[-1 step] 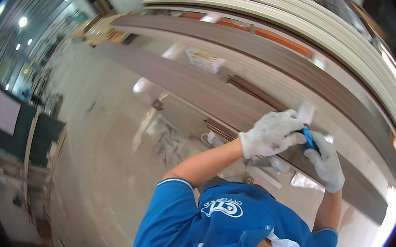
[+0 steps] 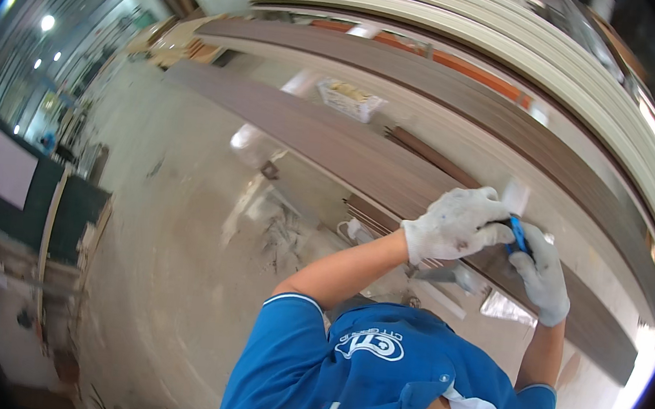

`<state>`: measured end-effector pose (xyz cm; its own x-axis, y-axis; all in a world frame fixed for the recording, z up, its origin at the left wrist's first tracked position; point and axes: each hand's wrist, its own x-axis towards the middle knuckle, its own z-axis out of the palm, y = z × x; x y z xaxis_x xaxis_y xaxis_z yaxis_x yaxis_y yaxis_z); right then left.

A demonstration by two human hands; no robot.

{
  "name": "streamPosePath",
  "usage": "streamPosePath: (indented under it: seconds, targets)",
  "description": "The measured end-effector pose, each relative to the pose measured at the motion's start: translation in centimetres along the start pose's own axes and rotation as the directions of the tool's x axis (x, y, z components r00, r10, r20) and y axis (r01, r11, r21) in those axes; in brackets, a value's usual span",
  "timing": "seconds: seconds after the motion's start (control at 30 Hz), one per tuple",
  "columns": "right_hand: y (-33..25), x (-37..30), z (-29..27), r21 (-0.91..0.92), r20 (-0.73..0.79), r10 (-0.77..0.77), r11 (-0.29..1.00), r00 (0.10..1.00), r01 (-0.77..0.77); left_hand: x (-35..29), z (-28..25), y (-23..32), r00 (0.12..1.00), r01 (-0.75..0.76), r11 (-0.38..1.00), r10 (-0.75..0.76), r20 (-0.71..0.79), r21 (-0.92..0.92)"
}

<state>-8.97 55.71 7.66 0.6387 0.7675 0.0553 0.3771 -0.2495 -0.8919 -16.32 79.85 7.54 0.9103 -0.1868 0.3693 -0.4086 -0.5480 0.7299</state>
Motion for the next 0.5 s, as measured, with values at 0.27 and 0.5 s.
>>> streamPosePath:
  seconds: [0.27,0.5]
  targets:
    - [-6.9,9.5,11.2,0.305,-0.052,-0.334,0.892,0.941,0.333,-8.0,-14.7,-3.5,0.986,-0.168,0.971,0.167,0.02,0.172]
    - [-15.8,17.5,20.6,0.109,-0.02,-0.115,0.987,0.993,0.116,-14.6,-28.0,-6.2,0.996,0.025,0.977,-0.005,-0.091,0.213]
